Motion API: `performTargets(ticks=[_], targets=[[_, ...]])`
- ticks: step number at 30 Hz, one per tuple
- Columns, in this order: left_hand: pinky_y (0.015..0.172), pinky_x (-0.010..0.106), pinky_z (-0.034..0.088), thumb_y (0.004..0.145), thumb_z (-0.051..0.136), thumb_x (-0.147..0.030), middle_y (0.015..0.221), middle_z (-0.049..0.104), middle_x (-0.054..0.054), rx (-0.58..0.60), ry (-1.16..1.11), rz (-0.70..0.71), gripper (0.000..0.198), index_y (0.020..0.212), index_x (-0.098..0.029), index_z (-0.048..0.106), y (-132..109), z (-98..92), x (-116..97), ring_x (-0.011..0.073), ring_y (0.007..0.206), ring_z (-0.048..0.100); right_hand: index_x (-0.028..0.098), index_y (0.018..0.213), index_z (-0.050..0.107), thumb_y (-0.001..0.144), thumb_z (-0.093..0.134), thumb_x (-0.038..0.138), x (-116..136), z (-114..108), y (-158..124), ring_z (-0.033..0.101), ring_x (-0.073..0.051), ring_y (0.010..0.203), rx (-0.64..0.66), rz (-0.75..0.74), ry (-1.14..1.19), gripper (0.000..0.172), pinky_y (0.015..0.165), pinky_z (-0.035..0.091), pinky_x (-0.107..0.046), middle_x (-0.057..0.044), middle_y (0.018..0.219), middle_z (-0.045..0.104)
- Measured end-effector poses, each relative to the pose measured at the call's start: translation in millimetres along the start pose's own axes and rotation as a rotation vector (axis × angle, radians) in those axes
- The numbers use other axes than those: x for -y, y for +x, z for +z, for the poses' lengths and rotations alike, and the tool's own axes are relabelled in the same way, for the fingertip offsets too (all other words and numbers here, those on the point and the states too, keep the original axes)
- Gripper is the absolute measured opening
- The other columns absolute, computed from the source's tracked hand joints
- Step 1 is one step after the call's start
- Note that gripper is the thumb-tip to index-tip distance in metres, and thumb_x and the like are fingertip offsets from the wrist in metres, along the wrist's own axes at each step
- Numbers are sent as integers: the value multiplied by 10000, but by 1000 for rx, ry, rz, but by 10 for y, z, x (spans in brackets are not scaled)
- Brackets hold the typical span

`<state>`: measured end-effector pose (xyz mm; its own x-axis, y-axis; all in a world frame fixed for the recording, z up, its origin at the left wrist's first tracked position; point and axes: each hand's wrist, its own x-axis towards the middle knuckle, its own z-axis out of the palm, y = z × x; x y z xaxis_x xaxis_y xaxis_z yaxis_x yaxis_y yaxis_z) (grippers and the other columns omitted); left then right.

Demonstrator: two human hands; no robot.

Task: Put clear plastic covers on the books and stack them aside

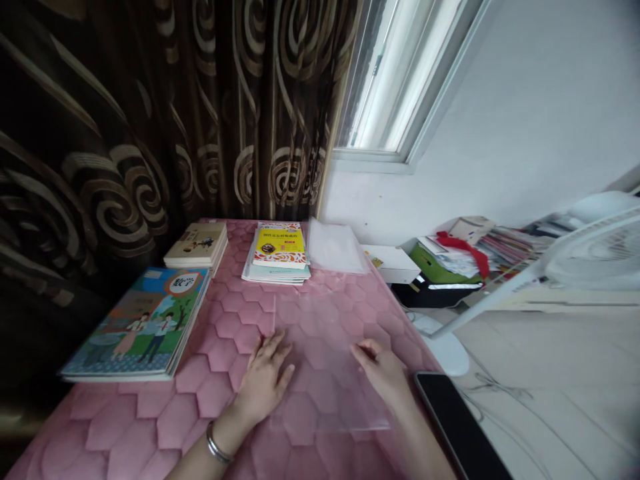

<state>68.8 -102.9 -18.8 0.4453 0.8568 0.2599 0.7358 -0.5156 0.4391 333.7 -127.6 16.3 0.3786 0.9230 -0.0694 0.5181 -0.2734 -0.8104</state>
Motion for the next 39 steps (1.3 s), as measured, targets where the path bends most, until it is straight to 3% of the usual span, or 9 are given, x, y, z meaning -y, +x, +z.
performTargets(ticks=[4,9,14,18,23,25,28,33,39], targets=[[1048,428,454,954,392,-411,1277,633,118,-94,-308,-127,396,1125,-194,676,32,-338,-210,242,1224,566,220,749,600,713,589,576,411,43,-137,618,-180,612,93,4,316,358,540,473,-266,-25,690,680],[947,374,505,930,388,-546,1098,712,107,15,-652,-305,502,1197,-187,616,73,-829,-463,243,1058,655,213,819,581,802,572,524,926,438,-410,608,-156,588,196,-139,396,312,559,488,-251,-9,704,661],[659,324,581,810,560,-528,1055,717,116,22,-767,-557,479,1128,-170,557,107,-1017,-325,233,824,710,198,905,650,939,427,396,1222,893,-709,661,-165,725,303,-433,372,300,691,503,-247,-63,821,715],[435,220,479,876,443,-304,788,709,45,65,-648,-682,165,952,-176,515,59,-1051,37,150,531,660,199,1038,653,954,412,451,1017,909,-658,687,-168,768,368,-413,384,359,718,528,-253,-63,881,726],[508,193,429,892,405,-166,650,676,-7,30,-182,-693,135,797,-206,491,-89,-1109,514,114,502,633,147,1100,636,884,482,350,357,460,-159,673,-258,915,-54,-252,-215,334,781,513,-334,-169,1057,683],[552,198,413,889,414,-144,612,661,-10,40,-46,-676,168,761,-211,500,-138,-1129,624,123,535,635,98,1088,639,879,494,368,122,317,12,664,-295,953,-124,-169,-422,372,805,498,-359,-216,1054,674],[586,213,392,886,430,-141,598,647,-3,34,54,-675,168,766,-213,524,-186,-1123,691,147,583,642,117,1008,657,880,495,433,-64,264,129,681,-277,895,-47,-97,-465,378,731,495,-324,-174,940,707],[631,235,379,905,436,-162,656,658,23,-6,165,-660,139,848,-204,555,-205,-1041,683,186,690,670,200,776,666,785,572,377,1,307,149,684,-233,791,70,-109,-361,201,653,459,-279,-78,787,724],[650,251,390,935,390,-187,704,693,55,-10,167,-635,185,934,-178,575,-162,-1028,687,202,715,687,229,556,512,821,437,499,-31,-50,263,581,-187,572,92,-109,-275,386,545,378,-272,-6,533,583]])
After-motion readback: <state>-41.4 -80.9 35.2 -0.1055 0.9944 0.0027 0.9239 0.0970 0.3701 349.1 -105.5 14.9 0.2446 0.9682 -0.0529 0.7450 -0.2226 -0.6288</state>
